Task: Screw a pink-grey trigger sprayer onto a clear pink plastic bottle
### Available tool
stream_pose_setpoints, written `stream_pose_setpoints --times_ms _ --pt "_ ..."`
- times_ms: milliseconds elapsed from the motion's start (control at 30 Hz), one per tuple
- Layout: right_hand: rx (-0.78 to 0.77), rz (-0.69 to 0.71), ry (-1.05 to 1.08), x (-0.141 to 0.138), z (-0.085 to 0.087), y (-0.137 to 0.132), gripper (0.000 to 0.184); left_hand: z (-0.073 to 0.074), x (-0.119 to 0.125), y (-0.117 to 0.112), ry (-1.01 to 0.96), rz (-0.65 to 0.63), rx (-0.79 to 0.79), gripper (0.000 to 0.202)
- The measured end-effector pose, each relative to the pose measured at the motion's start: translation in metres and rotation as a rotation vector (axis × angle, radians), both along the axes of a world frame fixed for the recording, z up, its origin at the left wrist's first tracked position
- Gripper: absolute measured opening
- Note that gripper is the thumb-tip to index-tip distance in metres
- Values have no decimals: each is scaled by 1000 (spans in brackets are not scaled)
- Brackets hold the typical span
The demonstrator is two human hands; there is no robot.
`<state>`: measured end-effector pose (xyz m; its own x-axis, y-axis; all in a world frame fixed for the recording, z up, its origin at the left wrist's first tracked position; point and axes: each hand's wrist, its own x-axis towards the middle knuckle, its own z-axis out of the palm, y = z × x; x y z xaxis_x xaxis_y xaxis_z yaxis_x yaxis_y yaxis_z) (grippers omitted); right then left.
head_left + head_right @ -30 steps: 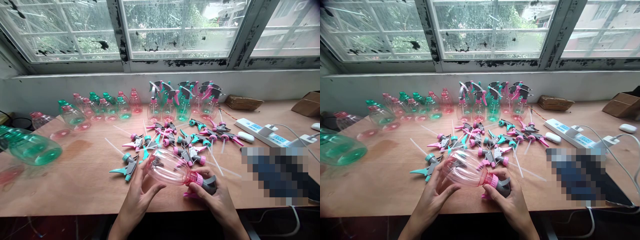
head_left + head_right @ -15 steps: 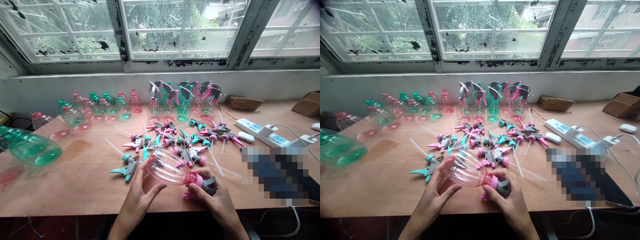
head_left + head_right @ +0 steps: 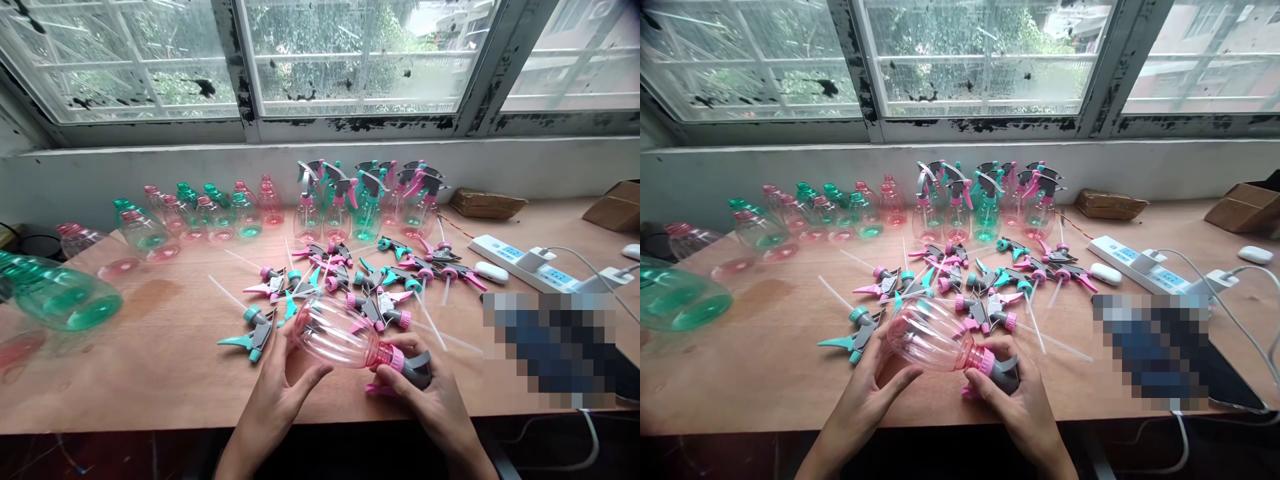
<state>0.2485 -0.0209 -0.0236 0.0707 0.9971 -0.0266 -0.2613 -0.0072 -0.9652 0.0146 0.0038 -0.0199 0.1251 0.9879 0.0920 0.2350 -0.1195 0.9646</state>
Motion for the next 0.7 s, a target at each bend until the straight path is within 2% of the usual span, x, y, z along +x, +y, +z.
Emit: stream_pose_setpoints --times_ms 500,700 --pt "-20 7 30 -1 2 -1 35 0 1 0 4 0 -20 65" --pt "16 3 25 0 1 0 34 1 1 0 -1 -8 -25 65"
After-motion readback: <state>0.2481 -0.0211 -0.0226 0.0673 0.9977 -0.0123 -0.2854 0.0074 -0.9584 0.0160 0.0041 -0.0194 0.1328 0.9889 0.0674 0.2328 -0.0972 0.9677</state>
